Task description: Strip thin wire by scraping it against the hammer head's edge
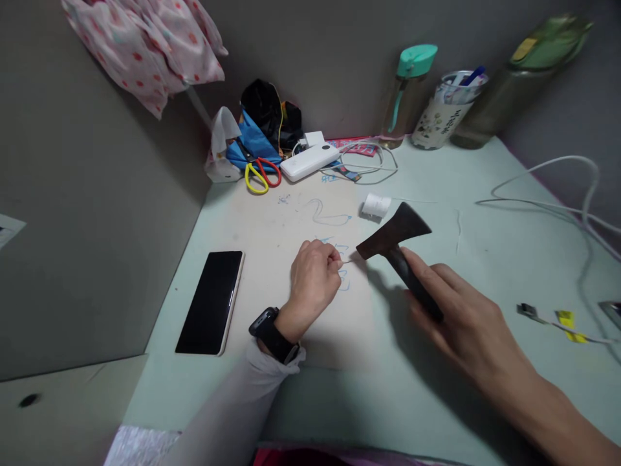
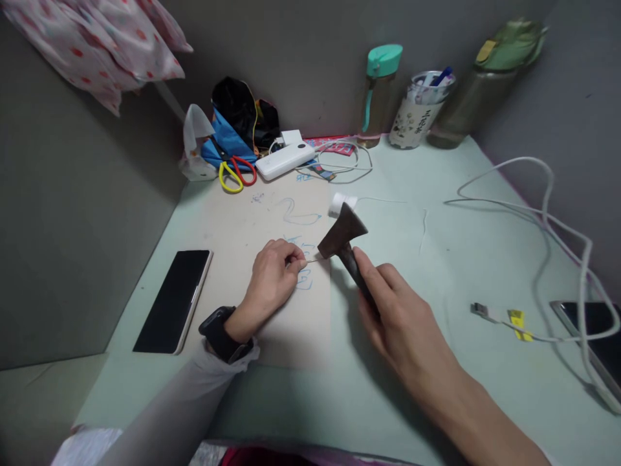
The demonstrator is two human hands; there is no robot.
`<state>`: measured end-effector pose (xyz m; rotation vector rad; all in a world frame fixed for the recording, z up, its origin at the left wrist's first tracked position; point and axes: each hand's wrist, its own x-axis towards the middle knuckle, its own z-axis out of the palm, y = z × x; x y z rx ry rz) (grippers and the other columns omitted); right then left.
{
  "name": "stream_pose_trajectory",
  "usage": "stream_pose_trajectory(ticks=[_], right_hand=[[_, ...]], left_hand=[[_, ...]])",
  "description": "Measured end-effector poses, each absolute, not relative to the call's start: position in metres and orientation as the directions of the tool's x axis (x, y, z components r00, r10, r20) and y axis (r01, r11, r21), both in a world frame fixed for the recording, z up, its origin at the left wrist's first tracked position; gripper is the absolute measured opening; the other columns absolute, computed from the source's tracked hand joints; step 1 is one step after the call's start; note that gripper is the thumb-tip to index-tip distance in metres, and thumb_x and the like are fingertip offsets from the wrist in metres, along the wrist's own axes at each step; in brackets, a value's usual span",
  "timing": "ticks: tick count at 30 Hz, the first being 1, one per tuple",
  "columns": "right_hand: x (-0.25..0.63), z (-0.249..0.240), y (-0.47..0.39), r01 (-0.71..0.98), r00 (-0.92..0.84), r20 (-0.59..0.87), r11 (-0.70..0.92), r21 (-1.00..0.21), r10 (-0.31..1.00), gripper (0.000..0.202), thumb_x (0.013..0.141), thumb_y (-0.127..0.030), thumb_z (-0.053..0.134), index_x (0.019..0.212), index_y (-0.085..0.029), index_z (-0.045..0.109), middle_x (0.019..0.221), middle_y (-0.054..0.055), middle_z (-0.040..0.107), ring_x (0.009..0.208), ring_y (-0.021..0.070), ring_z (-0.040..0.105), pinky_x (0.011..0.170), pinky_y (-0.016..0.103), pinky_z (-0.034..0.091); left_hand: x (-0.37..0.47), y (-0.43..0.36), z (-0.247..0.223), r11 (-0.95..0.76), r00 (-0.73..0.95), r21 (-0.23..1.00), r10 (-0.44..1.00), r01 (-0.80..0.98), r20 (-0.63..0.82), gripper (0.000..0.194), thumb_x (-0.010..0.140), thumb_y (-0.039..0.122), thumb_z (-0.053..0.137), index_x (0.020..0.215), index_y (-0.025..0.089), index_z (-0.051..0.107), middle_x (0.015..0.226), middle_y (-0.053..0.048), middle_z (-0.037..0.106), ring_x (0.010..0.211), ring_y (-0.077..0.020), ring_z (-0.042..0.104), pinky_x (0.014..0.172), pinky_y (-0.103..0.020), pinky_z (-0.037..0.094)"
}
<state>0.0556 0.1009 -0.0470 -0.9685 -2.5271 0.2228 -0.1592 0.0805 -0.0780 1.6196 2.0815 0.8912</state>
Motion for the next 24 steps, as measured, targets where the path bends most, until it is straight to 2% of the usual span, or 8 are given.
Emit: stream_pose_trajectory(ticks=[4,7,9,12,15,19,22,24], right_hand=[[0.065,-0.044,0.109,0.616,-0.613,0.264,0.660,-0.430,0.744,0.049,0.096,-0.029,0.046,0.141,-0.010,0.050,0.088,0.009,0.065,0.068,0.0178,0.062,0.060,0.029,0.051],[0.071,-0.048,0.113,0.669,-0.514,0.126,0.489,-0.560,0.848,0.055,0.093,-0.040,0.050,0.139,-0.011,0.055,0.093,0.011,0.070,0.077,0.0229,0.066,0.062,0.033,0.052],[0.073,-0.052,0.116,0.703,-0.433,0.005,0.341,-0.625,0.901,0.061,0.091,-0.045,0.051,0.141,-0.011,0.054,0.081,0.008,0.071,0.069,0.0233,0.065,0.057,0.034,0.050],[0.074,-0.057,0.119,0.713,-0.370,-0.136,0.187,-0.676,0.919,0.068,0.092,-0.048,0.048,0.147,-0.008,0.046,0.050,-0.003,0.058,0.046,0.0194,0.055,0.049,0.032,0.043],[0.073,-0.058,0.123,0.733,-0.367,-0.123,0.205,-0.648,0.922,0.066,0.092,-0.046,0.046,0.146,-0.007,0.048,0.049,-0.003,0.057,0.043,0.0186,0.053,0.049,0.032,0.042],[0.073,-0.059,0.128,0.781,-0.403,-0.015,0.336,-0.526,0.915,0.059,0.091,-0.044,0.042,0.137,-0.010,0.057,0.079,0.008,0.072,0.068,0.0260,0.066,0.062,0.038,0.048],[0.073,-0.062,0.131,0.793,-0.441,0.033,0.407,-0.454,0.897,0.056,0.091,-0.040,0.041,0.134,-0.010,0.058,0.098,0.014,0.071,0.084,0.0292,0.067,0.072,0.041,0.050],[0.073,-0.064,0.132,0.802,-0.463,0.046,0.441,-0.402,0.885,0.053,0.091,-0.038,0.040,0.133,-0.009,0.058,0.097,0.014,0.068,0.082,0.0278,0.065,0.072,0.041,0.050]], left_hand=[[-0.160,0.081,-0.077,0.156,-0.287,0.680,0.954,0.716,0.084,0.021,0.079,0.002,0.058,0.067,0.019,0.060,0.076,-0.004,0.063,0.083,-0.0221,0.054,0.076,-0.036,0.041],[-0.160,0.080,-0.076,0.157,-0.284,0.693,0.956,0.703,0.072,0.020,0.081,0.003,0.059,0.067,0.018,0.061,0.076,-0.004,0.061,0.083,-0.0215,0.053,0.077,-0.035,0.041],[-0.161,0.079,-0.075,0.146,-0.283,0.726,0.957,0.672,0.069,0.019,0.081,0.004,0.060,0.069,0.018,0.062,0.077,-0.003,0.061,0.083,-0.0206,0.053,0.077,-0.034,0.041],[-0.160,0.076,-0.069,0.085,-0.288,0.825,0.953,0.559,0.097,0.015,0.083,0.006,0.060,0.074,0.018,0.062,0.080,-0.001,0.058,0.078,-0.0167,0.053,0.073,-0.030,0.041],[-0.156,0.071,-0.060,-0.032,-0.276,0.890,0.945,0.455,0.175,0.012,0.087,0.010,0.057,0.079,0.018,0.059,0.082,0.000,0.056,0.074,-0.0133,0.052,0.068,-0.027,0.041],[-0.149,0.063,-0.052,-0.105,-0.249,0.926,0.946,0.361,0.205,0.010,0.092,0.016,0.055,0.083,0.019,0.056,0.080,0.001,0.058,0.071,-0.0117,0.055,0.065,-0.025,0.044],[-0.144,0.059,-0.051,-0.140,-0.246,0.943,0.944,0.302,0.219,0.009,0.094,0.016,0.054,0.085,0.019,0.056,0.078,0.002,0.060,0.064,-0.0099,0.057,0.060,-0.024,0.047],[-0.142,0.057,-0.051,-0.205,-0.254,0.916,0.919,0.345,0.301,0.009,0.092,0.013,0.056,0.085,0.019,0.057,0.077,0.002,0.061,0.063,-0.0093,0.058,0.060,-0.023,0.048]])
